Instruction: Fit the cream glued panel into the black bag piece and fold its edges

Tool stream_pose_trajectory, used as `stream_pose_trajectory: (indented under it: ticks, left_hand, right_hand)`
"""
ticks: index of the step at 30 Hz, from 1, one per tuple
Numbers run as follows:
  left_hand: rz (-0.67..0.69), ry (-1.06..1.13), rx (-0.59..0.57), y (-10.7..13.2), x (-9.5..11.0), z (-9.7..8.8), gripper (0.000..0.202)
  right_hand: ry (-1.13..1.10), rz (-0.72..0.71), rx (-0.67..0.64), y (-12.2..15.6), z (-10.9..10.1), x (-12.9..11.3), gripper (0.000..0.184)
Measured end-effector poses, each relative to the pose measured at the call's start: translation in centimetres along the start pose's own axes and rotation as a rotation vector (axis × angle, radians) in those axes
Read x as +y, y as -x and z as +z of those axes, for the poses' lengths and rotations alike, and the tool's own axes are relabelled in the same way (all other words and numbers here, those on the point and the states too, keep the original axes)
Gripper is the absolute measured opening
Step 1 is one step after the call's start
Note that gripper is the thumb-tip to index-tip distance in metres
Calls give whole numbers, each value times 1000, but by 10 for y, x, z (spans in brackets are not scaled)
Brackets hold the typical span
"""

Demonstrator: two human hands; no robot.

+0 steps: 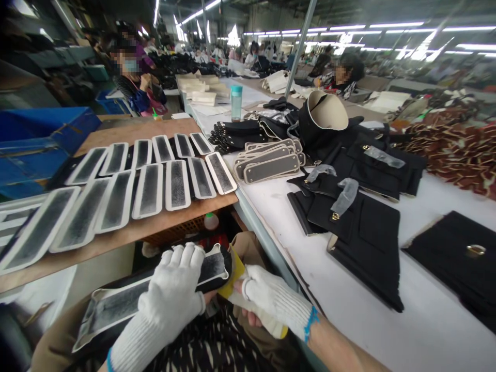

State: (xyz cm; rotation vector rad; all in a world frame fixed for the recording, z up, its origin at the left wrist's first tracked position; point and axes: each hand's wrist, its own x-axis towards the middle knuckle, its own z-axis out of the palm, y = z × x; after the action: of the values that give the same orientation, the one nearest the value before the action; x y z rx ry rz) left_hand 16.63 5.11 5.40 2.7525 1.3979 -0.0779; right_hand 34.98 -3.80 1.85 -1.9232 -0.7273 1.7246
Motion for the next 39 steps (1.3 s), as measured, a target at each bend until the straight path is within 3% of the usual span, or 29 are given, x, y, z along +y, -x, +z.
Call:
stream_pose_trajectory:
  ticks: [9,14,18,22,30,35,39]
  left_hand:
    - [11,-6,-5,3,0,-6,56]
    - [-16,-14,-26,2,2,-10,62]
    - [-19,-15,-37,3,2,-9,61]
    - [-11,-16,-32,3,1,-7,59]
    - [-9,-11,-84,-1,0,-10,56]
    - [3,-6,-98,-2,-2,-8,63]
    - [18,-16,-60,-2,-4,-5,55]
  right_hand:
    - [87,-42,3,5,-3,0,29]
    - [230,-83,-4,21,-16,2,37]
    - [275,-81,-41,30,-14,-8,45]
    - [232,-67,-69,27,-8,-18,41]
    - [244,-19,-145,24,-5,-28,55]
    - [218,48,-105,23,-1,-33,50]
    - [165,100,-104,22,2,-32,50]
